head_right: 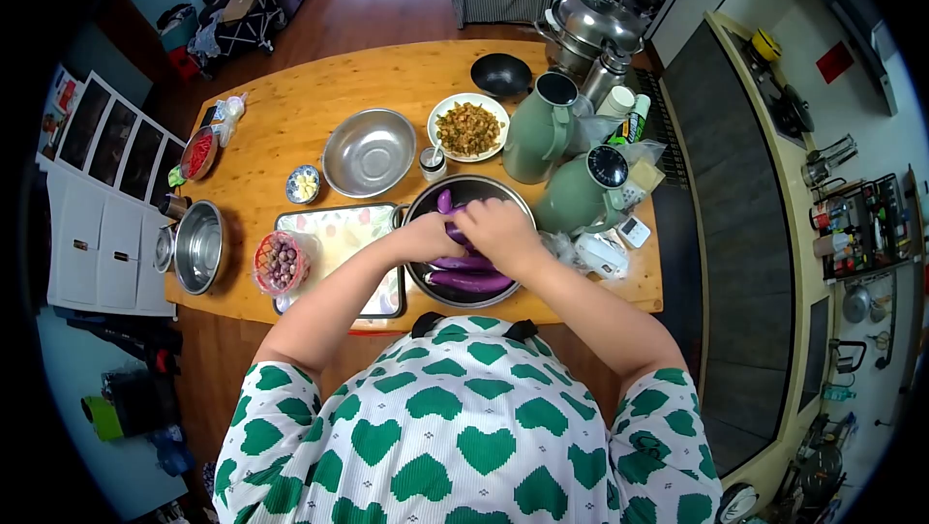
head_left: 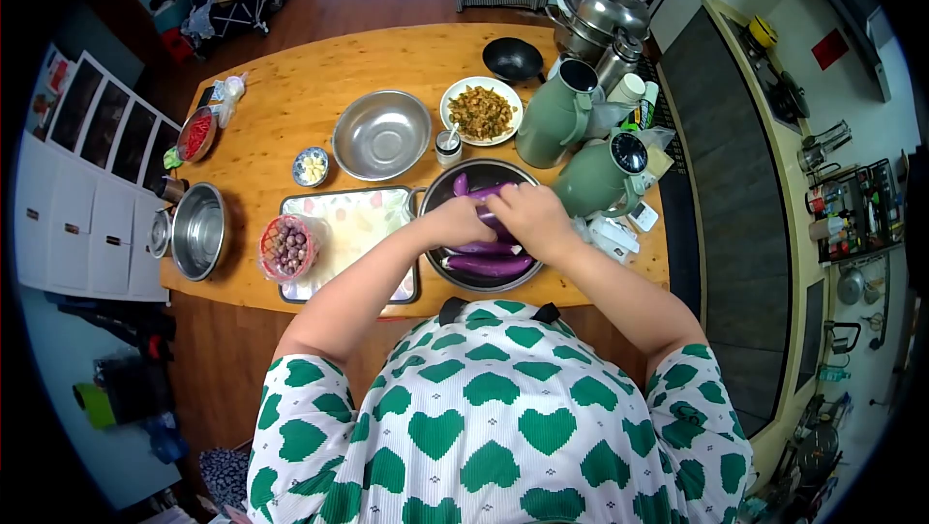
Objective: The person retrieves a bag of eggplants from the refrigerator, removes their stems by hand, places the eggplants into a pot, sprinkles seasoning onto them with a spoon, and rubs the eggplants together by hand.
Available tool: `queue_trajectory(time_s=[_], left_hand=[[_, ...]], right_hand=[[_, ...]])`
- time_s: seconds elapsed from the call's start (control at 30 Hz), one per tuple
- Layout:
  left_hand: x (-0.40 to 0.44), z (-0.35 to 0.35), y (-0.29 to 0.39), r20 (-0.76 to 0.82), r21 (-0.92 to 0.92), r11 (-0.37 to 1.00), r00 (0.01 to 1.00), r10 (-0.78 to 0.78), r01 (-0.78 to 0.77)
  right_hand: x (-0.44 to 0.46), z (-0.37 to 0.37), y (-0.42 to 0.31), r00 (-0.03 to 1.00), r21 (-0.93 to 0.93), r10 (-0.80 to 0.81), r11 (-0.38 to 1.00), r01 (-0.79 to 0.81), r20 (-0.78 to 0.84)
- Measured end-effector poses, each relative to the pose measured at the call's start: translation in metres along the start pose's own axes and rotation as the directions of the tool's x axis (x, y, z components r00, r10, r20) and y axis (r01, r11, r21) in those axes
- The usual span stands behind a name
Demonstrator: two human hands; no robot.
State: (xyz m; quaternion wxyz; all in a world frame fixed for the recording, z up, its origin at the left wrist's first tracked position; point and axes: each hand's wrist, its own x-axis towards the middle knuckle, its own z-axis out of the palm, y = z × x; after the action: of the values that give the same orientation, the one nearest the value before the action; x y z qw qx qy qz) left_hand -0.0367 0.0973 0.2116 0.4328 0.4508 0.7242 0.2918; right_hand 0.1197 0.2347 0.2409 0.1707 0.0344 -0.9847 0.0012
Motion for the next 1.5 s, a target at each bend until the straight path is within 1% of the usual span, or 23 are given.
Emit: queue_trajectory(time_s=[0.13, 0.2, 0.27, 0.3, 0.37, 0.47, 0.57, 0.6, 0.7, 0.77, 0.9, 0.97, 1.03, 1.1, 1.17, 1.23, 1.3, 1.33, 1.37, 1.4, 1.43, 1.47, 1.5], left_hand=[[0.01, 0.01, -0.013, 0.094, -0.043, 0.993, 0.99, -0.105, 0.11], [-0.001, 0.024, -0.009, -0.192, 0.268, 0.945, 0.95, 0.245, -0.189], [-0.004, 0.028, -0.005, -0.246, 0.509, 0.852, 0.927, 0.285, -0.127], [-0.005, 0.028, -0.003, -0.267, 0.615, 0.784, 0.913, 0.308, -0.085], [-0.011, 0.022, 0.004, -0.271, 0.669, 0.738, 0.895, 0.355, -0.09], [-0.007, 0.011, -0.01, -0.308, 0.711, 0.692, 0.83, 0.465, -0.124], [-0.003, 0.005, -0.026, -0.314, 0.608, 0.793, 0.928, 0.202, 0.033], [-0.002, 0.007, -0.035, -0.339, 0.484, 0.873, 0.932, 0.127, 0.056], [0.008, 0.017, -0.076, -0.083, 0.04, 0.997, 0.994, 0.066, -0.062], [0.015, 0.022, -0.083, 0.191, -0.223, 0.953, 0.968, -0.162, 0.204], [0.036, 0.041, -0.097, 0.402, -0.117, 0.906, 0.854, -0.331, 0.407], [0.022, 0.057, -0.069, 0.08, 0.152, 0.973, 0.979, -0.186, 0.173], [0.015, 0.069, -0.065, -0.16, 0.367, 0.93, 0.987, 0.024, 0.037], [0.016, 0.071, -0.066, -0.233, 0.565, 0.825, 0.961, 0.15, 0.009], [0.015, 0.07, -0.075, -0.317, 0.659, 0.736, 0.83, 0.46, -0.156], [0.01, 0.062, -0.073, -0.345, 0.677, 0.707, 0.762, 0.548, -0.202], [0.008, 0.064, -0.072, -0.33, 0.6, 0.784, 0.843, 0.425, -0.161], [0.008, 0.066, -0.072, -0.297, 0.543, 0.829, 0.892, 0.342, -0.137], [0.009, 0.069, -0.073, -0.256, 0.484, 0.868, 0.932, 0.257, -0.106], [0.009, 0.071, -0.072, -0.203, 0.302, 0.947, 0.963, 0.18, -0.113], [0.007, 0.069, -0.076, -0.224, 0.106, 0.922, 0.894, 0.388, -0.373], [0.012, 0.061, -0.08, 0.109, -0.265, 0.964, 0.992, 0.064, -0.033], [0.011, 0.046, -0.068, 0.513, -0.451, 0.796, 0.847, -0.138, 0.403]], right_hand=[[0.003, 0.022, -0.005, 0.995, 0.01, -0.005, 1.0, 0.005, 0.098], [0.004, 0.029, 0.002, 0.937, 0.155, 0.077, 0.978, -0.137, 0.342], [0.016, 0.026, 0.013, 0.775, 0.355, 0.046, 0.871, -0.34, 0.63], [0.025, 0.019, 0.023, 0.46, 0.377, -0.011, 0.591, -0.713, 0.888], [0.007, 0.062, 0.054, 0.336, 0.384, -0.319, 0.102, -0.918, 0.886], [-0.004, 0.063, 0.047, 0.604, 0.595, -0.045, 0.243, -0.766, 0.796], [-0.015, 0.059, 0.033, 0.817, 0.699, 0.167, 0.441, -0.563, 0.552], [-0.018, 0.049, 0.029, 0.892, 0.486, 0.195, 0.781, -0.393, 0.407], [-0.021, 0.061, 0.029, 1.0, 0.14, -0.017, 0.99, 0.015, 0.015], [-0.019, 0.059, 0.014, 0.977, 0.082, -0.143, 0.984, 0.158, -0.16], [-0.022, 0.085, -0.004, 0.988, 0.125, -0.144, 0.983, 0.135, 0.063], [-0.028, 0.114, -0.007, 0.906, 0.172, -0.028, 0.984, -0.05, 0.421], [-0.029, 0.123, -0.001, 0.947, 0.406, -0.002, 0.904, -0.135, 0.32], [-0.012, 0.11, 0.021, 0.389, 0.388, -0.089, 0.426, -0.817, 0.917], [-0.027, 0.121, 0.033, 0.298, 0.265, -0.325, -0.142, -0.954, 0.898], [-0.027, 0.115, 0.044, 0.282, 0.135, -0.504, -0.308, -0.942, 0.817], [-0.031, 0.119, 0.036, 0.381, 0.365, -0.341, -0.113, -0.924, 0.859], [-0.037, 0.125, 0.025, 0.709, 0.678, -0.044, 0.339, -0.652, 0.704], [-0.043, 0.131, 0.014, 0.95, 0.593, 0.042, 0.773, -0.227, 0.309], [-0.027, 0.101, 0.006, 0.871, 0.377, 0.119, 0.867, -0.325, 0.476], [-0.029, 0.102, 0.005, 0.916, 0.269, 0.092, 0.94, -0.209, 0.39], [-0.029, 0.103, 0.006, 0.965, 0.3, 0.029, 0.948, -0.11, 0.263], [-0.029, 0.103, 0.007, 0.991, 0.316, -0.033, 0.949, -0.01, 0.129]])
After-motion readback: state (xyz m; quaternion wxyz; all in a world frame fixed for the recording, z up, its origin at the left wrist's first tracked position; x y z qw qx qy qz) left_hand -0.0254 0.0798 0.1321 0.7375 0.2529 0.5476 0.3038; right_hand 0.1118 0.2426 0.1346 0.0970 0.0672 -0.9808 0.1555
